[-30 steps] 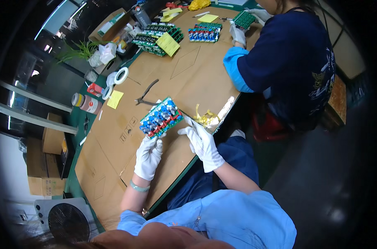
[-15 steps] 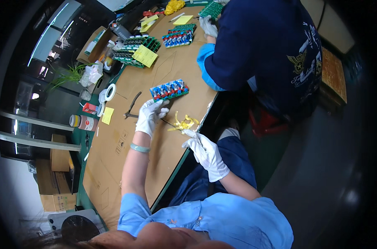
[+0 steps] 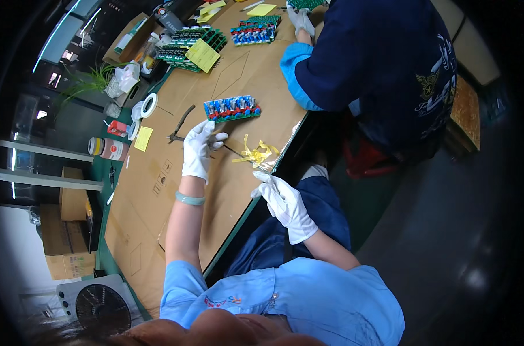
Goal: The person holds and inspects multiple green printed circuit boards, turning them over to view both sides. They place boards on a table, pick up new ones, and continue examining them while wearing white gloves.
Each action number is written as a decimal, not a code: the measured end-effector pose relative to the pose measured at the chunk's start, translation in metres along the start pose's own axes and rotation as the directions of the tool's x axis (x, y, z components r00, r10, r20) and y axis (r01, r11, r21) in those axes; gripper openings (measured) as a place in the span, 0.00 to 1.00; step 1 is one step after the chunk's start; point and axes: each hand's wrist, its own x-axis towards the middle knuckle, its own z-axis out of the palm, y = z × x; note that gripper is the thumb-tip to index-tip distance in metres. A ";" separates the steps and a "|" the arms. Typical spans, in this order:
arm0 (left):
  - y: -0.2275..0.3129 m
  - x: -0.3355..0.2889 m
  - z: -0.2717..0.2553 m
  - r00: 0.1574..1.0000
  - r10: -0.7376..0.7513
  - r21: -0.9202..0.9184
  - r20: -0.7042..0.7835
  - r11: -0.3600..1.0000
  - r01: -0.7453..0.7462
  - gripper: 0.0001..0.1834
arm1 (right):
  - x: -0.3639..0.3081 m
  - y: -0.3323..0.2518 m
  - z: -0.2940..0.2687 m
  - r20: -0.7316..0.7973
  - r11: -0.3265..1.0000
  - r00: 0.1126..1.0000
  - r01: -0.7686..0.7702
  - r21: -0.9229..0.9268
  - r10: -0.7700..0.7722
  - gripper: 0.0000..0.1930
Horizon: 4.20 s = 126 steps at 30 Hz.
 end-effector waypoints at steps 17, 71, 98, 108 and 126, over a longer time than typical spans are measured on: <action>-0.031 0.011 -0.050 0.974 0.076 -0.700 0.216 0.707 0.100 0.17 | -0.005 0.017 0.017 0.033 0.998 0.998 -0.062 -0.023 0.062 0.19; -0.088 -0.172 -0.338 0.990 -0.027 -0.688 0.137 0.717 0.115 0.42 | 0.069 0.157 0.220 0.238 0.959 0.929 -0.279 -0.049 0.283 0.23; -0.086 -0.177 -0.330 0.990 0.035 -0.683 0.138 0.727 0.069 0.49 | 0.070 0.152 0.220 0.167 0.892 0.890 -0.378 -0.247 0.424 0.16; -0.090 -0.175 -0.326 0.994 0.022 -0.689 0.111 0.722 0.061 0.47 | 0.071 0.149 0.222 0.155 0.889 0.896 -0.366 -0.274 0.417 0.13; -0.086 -0.166 -0.316 0.994 -0.044 -0.731 0.104 0.674 0.106 0.41 | 0.081 0.144 0.216 0.090 0.852 0.893 -0.384 -0.357 0.440 0.16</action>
